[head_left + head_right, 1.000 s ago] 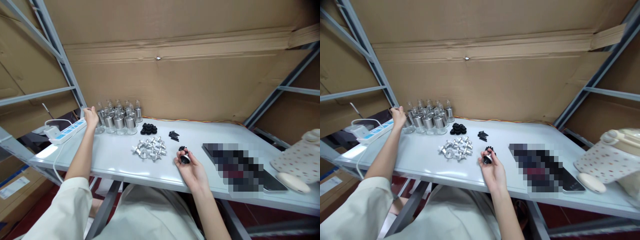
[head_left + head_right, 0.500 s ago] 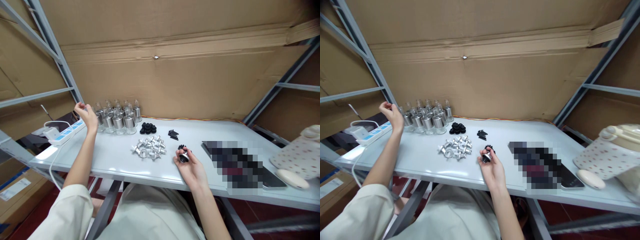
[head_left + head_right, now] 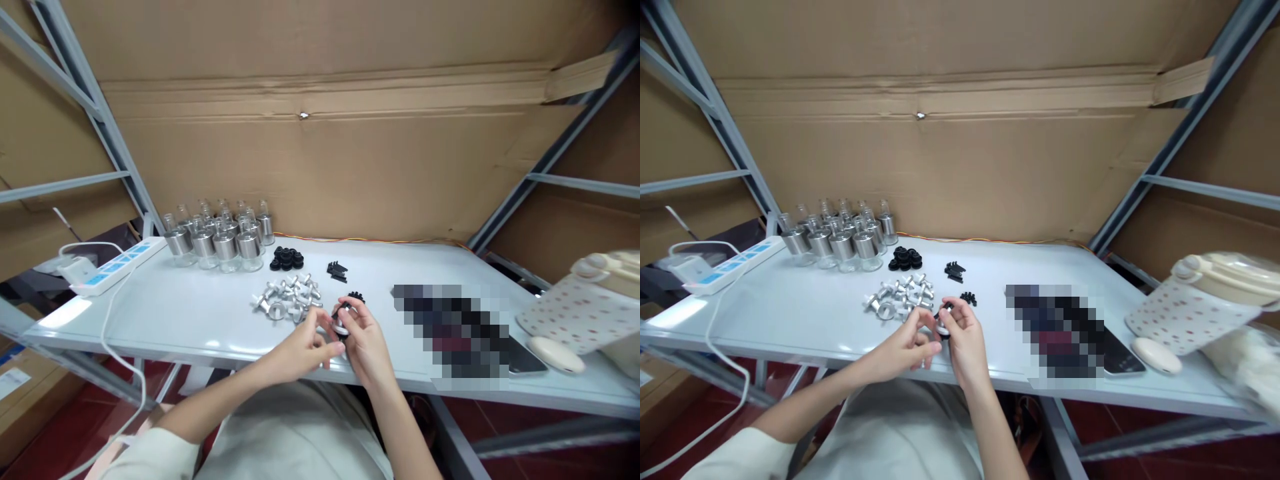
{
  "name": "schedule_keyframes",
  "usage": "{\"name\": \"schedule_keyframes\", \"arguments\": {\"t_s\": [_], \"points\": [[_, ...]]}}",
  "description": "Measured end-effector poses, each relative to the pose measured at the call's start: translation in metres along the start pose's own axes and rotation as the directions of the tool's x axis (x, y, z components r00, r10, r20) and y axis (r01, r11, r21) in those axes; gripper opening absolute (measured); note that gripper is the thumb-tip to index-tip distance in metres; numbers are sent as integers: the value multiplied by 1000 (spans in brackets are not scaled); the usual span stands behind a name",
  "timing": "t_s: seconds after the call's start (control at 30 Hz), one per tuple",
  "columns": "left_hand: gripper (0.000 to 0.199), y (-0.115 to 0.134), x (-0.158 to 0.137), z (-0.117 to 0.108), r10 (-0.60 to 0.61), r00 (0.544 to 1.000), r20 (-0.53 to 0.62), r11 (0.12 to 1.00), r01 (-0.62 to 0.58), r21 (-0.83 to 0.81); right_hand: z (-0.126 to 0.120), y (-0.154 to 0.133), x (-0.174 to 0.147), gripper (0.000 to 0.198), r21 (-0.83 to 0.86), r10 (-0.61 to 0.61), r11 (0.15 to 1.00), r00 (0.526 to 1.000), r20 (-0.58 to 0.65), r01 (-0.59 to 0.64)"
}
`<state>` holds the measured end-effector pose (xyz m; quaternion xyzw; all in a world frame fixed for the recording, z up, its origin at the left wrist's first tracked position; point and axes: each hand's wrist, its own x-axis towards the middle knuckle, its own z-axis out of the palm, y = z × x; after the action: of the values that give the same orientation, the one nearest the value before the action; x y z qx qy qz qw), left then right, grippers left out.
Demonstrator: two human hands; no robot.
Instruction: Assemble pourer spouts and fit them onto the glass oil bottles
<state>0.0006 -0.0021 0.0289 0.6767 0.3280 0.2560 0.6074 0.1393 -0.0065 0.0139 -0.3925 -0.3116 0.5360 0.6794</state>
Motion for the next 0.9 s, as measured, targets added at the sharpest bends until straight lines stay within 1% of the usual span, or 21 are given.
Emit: {"name": "schedule_keyframes", "arguments": {"t_s": [0.07, 0.17, 0.23, 0.33, 0.43, 0.5, 0.57, 0.63, 0.67, 0.7, 0.77, 0.83, 0.9], "points": [[34, -5, 5, 2, -5, 1000, -23, 1000, 4, -21, 1, 1, -1, 44, -13, -16, 1000, 1000, 15, 16], [37, -7, 8, 4, 25, 998, -57, 999, -27, -40, 2, 1, -3, 43, -14, -56, 998, 998, 39, 56], [41, -8, 9, 7, 57, 996, -62, 991, -64, -120, 2, 2, -5, 41, -10, -61, 998, 996, 71, 62], [48, -7, 11, 10, 106, 990, -88, 951, -127, -281, 2, 2, -8, 38, -4, -8, 1000, 985, 171, 9], [52, -5, 11, 10, 110, 990, -86, 932, -133, -338, 2, 2, -10, 34, -47, 1, 999, 974, 229, 10], [51, -4, 10, 8, 86, 995, -56, 949, -99, -298, 1, 1, -10, 32, -137, -20, 989, 973, 229, 52], [45, -5, 9, 5, 64, 997, -49, 973, -73, -218, 1, 1, -9, 31, -252, -88, 957, 973, 214, 142], [42, -7, 8, 3, 46, 998, -50, 988, -53, -142, 1, 0, -9, 31, -340, -190, 903, 954, 231, 262], [42, -8, 7, 2, 34, 998, -49, 993, -40, -114, 1, 0, -9, 31, -360, -226, 880, 940, 254, 309], [42, -9, 7, 1, 22, 999, -46, 996, -26, -91, 0, 0, -10, 30, -362, -236, 871, 929, 285, 333], [41, -9, 5, 0, 15, 999, -46, 999, -17, -48, -1, -1, -12, 28, -331, -191, 893, 924, 331, 303], [38, -7, 3, -1, 49, 998, -47, 999, -49, -4, -2, -2, -14, 26, -295, -109, 930, 931, 348, 219], [32, -5, 1, -1, 90, 996, -15, 996, -89, 23, -4, -3, -15, 26, -282, -46, 947, 932, 359, 155]]}}
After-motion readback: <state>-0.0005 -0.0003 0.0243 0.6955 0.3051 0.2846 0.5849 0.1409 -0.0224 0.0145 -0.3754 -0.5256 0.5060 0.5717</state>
